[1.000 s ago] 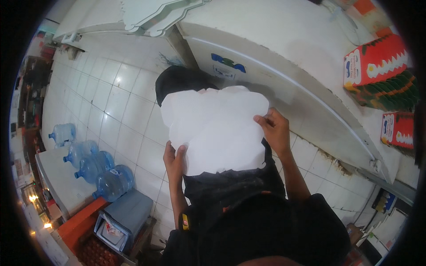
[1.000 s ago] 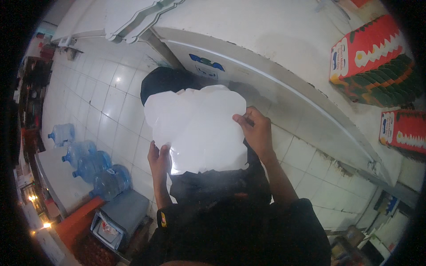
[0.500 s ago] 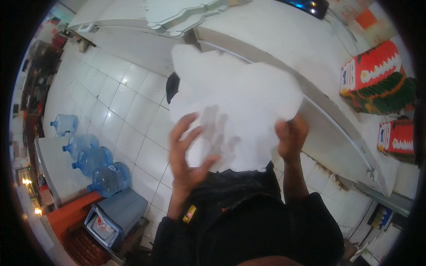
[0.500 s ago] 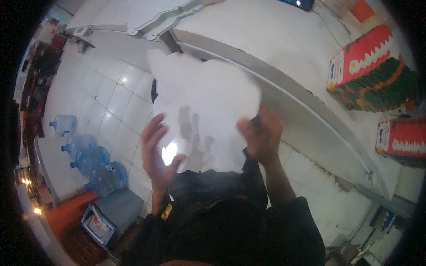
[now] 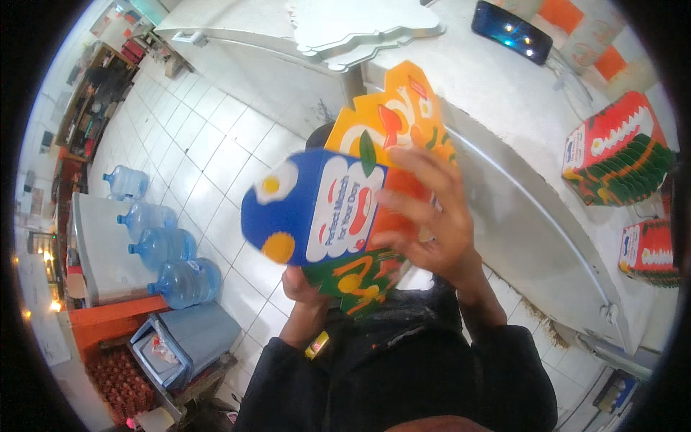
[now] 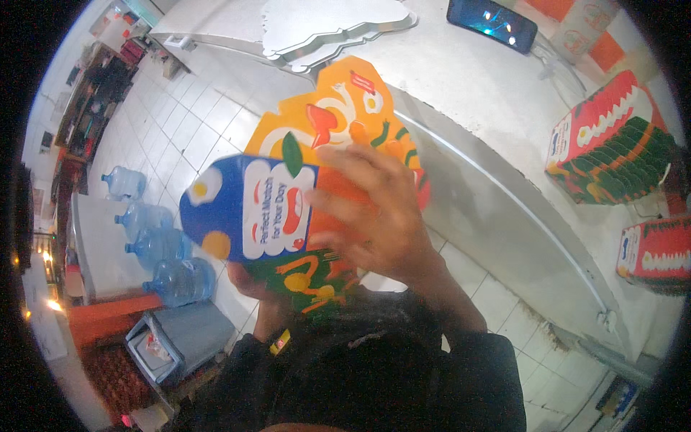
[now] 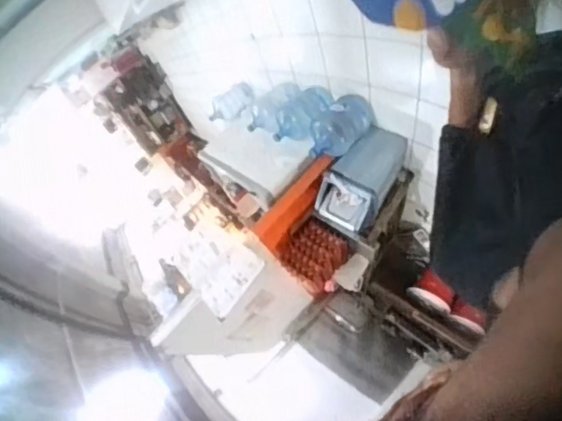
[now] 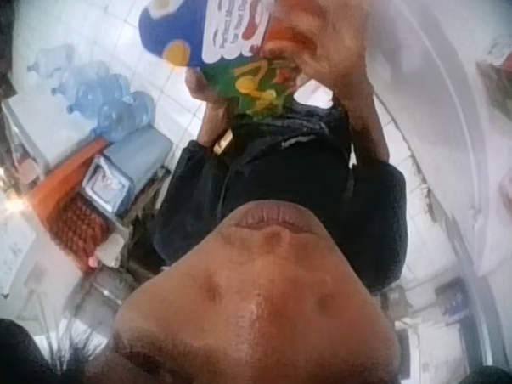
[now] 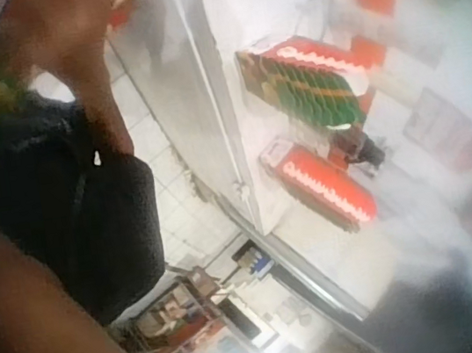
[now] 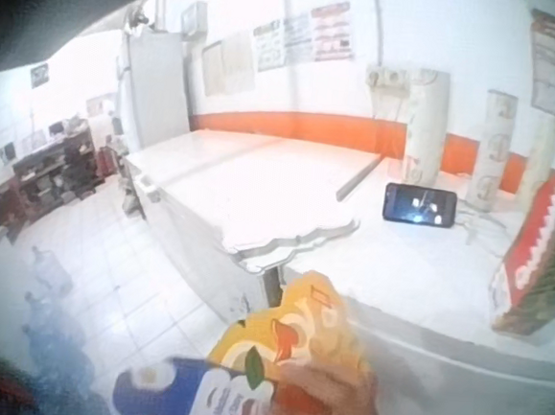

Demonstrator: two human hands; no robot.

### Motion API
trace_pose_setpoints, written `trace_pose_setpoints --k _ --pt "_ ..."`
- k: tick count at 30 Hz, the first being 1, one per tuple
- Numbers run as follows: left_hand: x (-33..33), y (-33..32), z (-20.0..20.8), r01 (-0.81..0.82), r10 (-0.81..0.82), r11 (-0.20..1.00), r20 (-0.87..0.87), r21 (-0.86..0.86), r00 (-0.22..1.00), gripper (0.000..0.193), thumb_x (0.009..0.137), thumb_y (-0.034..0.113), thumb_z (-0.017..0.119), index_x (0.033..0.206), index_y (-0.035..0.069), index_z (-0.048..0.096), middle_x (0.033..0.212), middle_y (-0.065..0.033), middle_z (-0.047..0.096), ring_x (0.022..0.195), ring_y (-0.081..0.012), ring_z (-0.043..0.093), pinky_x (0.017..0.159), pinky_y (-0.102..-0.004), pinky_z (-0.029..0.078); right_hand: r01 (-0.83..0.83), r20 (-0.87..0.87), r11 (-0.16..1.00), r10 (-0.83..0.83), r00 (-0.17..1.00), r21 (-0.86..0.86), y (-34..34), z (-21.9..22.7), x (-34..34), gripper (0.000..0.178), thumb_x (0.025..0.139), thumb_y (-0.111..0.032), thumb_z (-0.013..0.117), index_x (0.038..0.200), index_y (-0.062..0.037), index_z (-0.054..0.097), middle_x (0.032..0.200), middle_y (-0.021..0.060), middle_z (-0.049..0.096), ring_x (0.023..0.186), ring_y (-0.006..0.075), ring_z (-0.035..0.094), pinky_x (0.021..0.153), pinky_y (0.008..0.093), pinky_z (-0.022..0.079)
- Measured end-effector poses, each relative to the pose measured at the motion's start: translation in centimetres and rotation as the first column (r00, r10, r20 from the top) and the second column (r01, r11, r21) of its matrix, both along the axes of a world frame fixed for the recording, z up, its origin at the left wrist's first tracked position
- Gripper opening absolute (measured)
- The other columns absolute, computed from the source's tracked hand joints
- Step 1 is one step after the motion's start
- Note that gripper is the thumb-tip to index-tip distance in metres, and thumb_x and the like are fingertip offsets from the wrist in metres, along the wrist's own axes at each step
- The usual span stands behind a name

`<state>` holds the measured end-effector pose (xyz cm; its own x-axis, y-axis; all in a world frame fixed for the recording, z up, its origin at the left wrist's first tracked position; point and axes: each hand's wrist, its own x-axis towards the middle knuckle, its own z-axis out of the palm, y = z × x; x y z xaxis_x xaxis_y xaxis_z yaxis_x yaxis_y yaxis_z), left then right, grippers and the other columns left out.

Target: The person repeatedly folds flat, colorful cardboard pieces into small, house-shaped boxes. They manipulate the flaps and edges by hand to form the structure, then place the finished boxes onto a stack on the counter. The process is repeated multiple times throughout the clip.

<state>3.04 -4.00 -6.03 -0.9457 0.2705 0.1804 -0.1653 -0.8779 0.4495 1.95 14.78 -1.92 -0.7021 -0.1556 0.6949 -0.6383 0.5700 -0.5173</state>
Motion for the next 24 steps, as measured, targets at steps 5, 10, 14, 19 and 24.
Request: trace_pose_setpoints --k 5,10,14,19,24 --pt "-1.6 1.2 1.3 0.103 -0.108 0.984 -0.025 -0.146 0.994 0.08 0.081 0.053 0.066 0.139 0.005 0.037 0.136 -0.016 0.047 0.126 -0.0297 0.047 0.106 -0.0417 0.038 0.015 -0.003 0.987 -0.016 1.0 -0.159 1.6 -0.9 -0.6 0.046 0.073 -0.021 0.079 0.115 -0.0119 0.064 0.135 0.0122 0.051 0.127 0.0334 0.044 0.106 0.0456 0.033" --pt "-3.3 2.8 2.4 0.151 -0.167 0.935 -0.023 -0.32 0.986 0.081 0.078 0.055 0.067 0.136 0.006 0.041 0.135 -0.0156 0.047 0.126 -0.0298 0.047 0.107 -0.0414 0.037 -0.11 0.024 0.99 0.112 0.993 -0.091 2.1 -0.3 -0.6 0.041 0.075 -0.013 0.077 0.113 -0.0116 0.063 0.133 0.0114 0.054 0.128 0.0319 0.046 0.106 0.0438 0.036" --pt "-3.8 3.7 3.1 0.142 -0.165 0.903 -0.022 -0.406 0.986 0.081 0.077 0.057 0.068 0.134 0.006 0.043 0.134 -0.0153 0.047 0.126 -0.0299 0.046 0.107 -0.0411 0.036 -0.172 -0.018 0.971 0.172 0.985 -0.164 2.2 -1.2 -1.2 0.037 0.075 -0.008 0.078 0.109 -0.0118 0.064 0.132 0.0108 0.055 0.129 0.0319 0.046 0.107 0.0428 0.036" --pt "-2.4 3.5 3.3 0.09 -0.142 0.842 -0.058 -0.531 0.988 0.082 0.074 0.06 0.069 0.132 0.007 0.046 0.132 -0.015 0.048 0.126 -0.0301 0.046 0.108 -0.0408 0.034 -0.212 -0.107 0.959 0.194 0.975 -0.19 2.9 -1.2 -1.6 0.039 0.074 -0.018 0.079 0.11 -0.0114 0.063 0.133 0.0115 0.053 0.129 0.0316 0.045 0.107 0.043 0.035" --pt "-2.4 2.9 3.4 0.04 -0.251 0.793 -0.265 -0.608 0.931 0.089 0.07 0.068 0.068 0.129 0.004 0.049 0.133 -0.0145 0.043 0.128 -0.0271 0.041 0.108 -0.0419 0.032 -0.127 -0.048 0.931 0.118 0.992 -0.342 1.8 -1.5 -1.8 0.048 0.077 -0.037 0.074 0.113 -0.0073 0.062 0.134 0.012 0.052 0.129 0.0306 0.045 0.105 0.0443 0.034"
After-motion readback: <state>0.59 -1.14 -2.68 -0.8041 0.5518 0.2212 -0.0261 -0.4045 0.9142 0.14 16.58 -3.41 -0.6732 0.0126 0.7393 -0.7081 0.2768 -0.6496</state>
